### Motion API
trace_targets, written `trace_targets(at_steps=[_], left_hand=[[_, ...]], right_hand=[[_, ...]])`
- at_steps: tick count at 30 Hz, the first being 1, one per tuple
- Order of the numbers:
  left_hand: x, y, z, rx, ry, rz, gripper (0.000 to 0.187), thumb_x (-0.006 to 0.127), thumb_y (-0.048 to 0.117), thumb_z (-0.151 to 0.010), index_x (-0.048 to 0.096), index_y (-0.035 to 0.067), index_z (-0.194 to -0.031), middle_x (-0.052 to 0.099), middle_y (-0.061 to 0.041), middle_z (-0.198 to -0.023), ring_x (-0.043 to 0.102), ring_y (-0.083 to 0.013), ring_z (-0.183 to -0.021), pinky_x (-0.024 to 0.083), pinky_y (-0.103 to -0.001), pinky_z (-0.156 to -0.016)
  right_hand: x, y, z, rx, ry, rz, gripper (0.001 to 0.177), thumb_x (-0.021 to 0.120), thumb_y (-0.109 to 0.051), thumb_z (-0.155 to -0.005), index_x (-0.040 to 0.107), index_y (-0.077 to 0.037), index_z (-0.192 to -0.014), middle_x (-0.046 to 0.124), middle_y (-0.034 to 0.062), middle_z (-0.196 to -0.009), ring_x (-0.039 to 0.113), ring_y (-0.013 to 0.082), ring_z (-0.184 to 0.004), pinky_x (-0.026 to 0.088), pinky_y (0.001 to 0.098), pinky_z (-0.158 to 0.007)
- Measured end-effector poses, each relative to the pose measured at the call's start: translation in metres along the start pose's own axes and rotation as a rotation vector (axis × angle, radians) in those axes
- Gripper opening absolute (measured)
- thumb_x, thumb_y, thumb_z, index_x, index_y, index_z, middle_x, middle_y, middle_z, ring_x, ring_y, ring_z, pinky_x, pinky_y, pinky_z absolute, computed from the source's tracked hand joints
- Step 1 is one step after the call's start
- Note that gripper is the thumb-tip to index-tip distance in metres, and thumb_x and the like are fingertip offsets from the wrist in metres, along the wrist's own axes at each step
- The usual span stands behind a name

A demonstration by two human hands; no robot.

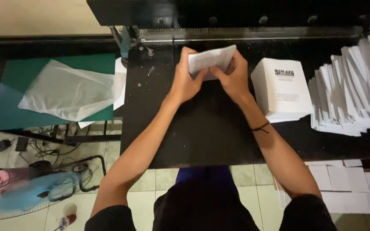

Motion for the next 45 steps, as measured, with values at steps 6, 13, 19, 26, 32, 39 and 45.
trace_targets(at_steps=[6,13,19,26,32,39,45], left_hand=[[0.0,0.0,-0.002,-0.015,-0.02,0.021,0.047,0.08,0.006,-0.086,0.046,0.015,-0.118,0.066,-0.019,-0.107,0.065,-0.0463,-0.107,0.047,-0.055,-0.09],[0.005,0.008,0.006,-0.021,-0.039,0.013,0.041,0.075,-0.001,-0.087,0.048,0.01,-0.115,0.066,-0.022,-0.102,0.066,-0.0491,-0.104,0.048,-0.056,-0.088],[0.002,0.002,-0.001,0.008,-0.032,0.001,0.041,0.077,-0.004,-0.085,0.052,0.011,-0.114,0.069,-0.018,-0.101,0.068,-0.0453,-0.102,0.05,-0.055,-0.086],[-0.006,0.016,-0.01,0.1,-0.03,0.068,0.038,0.074,-0.004,-0.086,0.052,0.009,-0.115,0.066,-0.021,-0.101,0.068,-0.0402,-0.101,0.051,-0.051,-0.084],[-0.022,0.061,-0.016,0.146,-0.087,0.141,0.032,0.066,-0.006,-0.095,0.049,0.011,-0.116,0.058,-0.006,-0.105,0.06,-0.0163,-0.099,0.049,-0.028,-0.085],[-0.019,0.066,-0.012,0.284,-0.078,-0.072,0.03,0.067,0.001,-0.097,0.057,0.009,-0.125,0.064,-0.008,-0.12,0.063,-0.0252,-0.107,0.048,-0.035,-0.088],[-0.002,0.008,-0.003,0.102,-0.021,0.225,0.061,0.069,-0.009,-0.091,0.033,0.009,-0.136,0.057,-0.019,-0.114,0.059,-0.0306,-0.106,0.05,-0.044,-0.089]], right_hand=[[0.001,-0.003,0.007,-0.004,-0.044,-0.045,0.034,0.078,0.008,-0.082,0.06,-0.003,-0.108,0.061,0.0043,-0.1,0.057,0.0161,-0.101,0.048,0.0366,-0.092],[0.006,0.005,0.021,0.017,-0.082,0.044,0.032,0.078,0.001,-0.086,0.06,0.0,-0.112,0.062,0.0089,-0.103,0.057,0.0194,-0.105,0.045,0.0439,-0.094],[0.006,-0.014,0.015,-0.084,-0.069,0.044,0.022,0.07,0.01,-0.089,0.059,-0.002,-0.104,0.064,0.0118,-0.095,0.06,0.023,-0.097,0.042,0.0413,-0.091],[0.005,-0.019,0.012,-0.108,-0.061,0.045,0.028,0.071,0.01,-0.09,0.058,0.0,-0.112,0.064,0.0153,-0.102,0.063,0.0278,-0.103,0.044,0.0453,-0.095],[0.003,0.006,0.013,0.12,-0.048,0.13,0.038,0.071,-0.008,-0.092,0.056,-0.003,-0.126,0.07,0.0139,-0.12,0.069,0.0285,-0.11,0.059,0.0414,-0.091],[0.003,0.006,0.014,0.146,-0.031,0.134,0.044,0.077,-0.006,-0.084,0.058,-0.005,-0.124,0.072,0.0109,-0.114,0.069,0.0236,-0.103,0.057,0.0364,-0.084],[0.007,0.013,0.02,0.138,-0.083,0.049,0.035,0.076,0.002,-0.085,0.063,-0.002,-0.117,0.069,0.0119,-0.11,0.065,0.025,-0.107,0.053,0.0429,-0.095]])
Point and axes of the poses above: each hand's wrist, its own z-axis away from the middle knuckle, its own x-axis out of the palm, y = z × x, the point moved 6 cm from there along -z, towards the middle knuckle
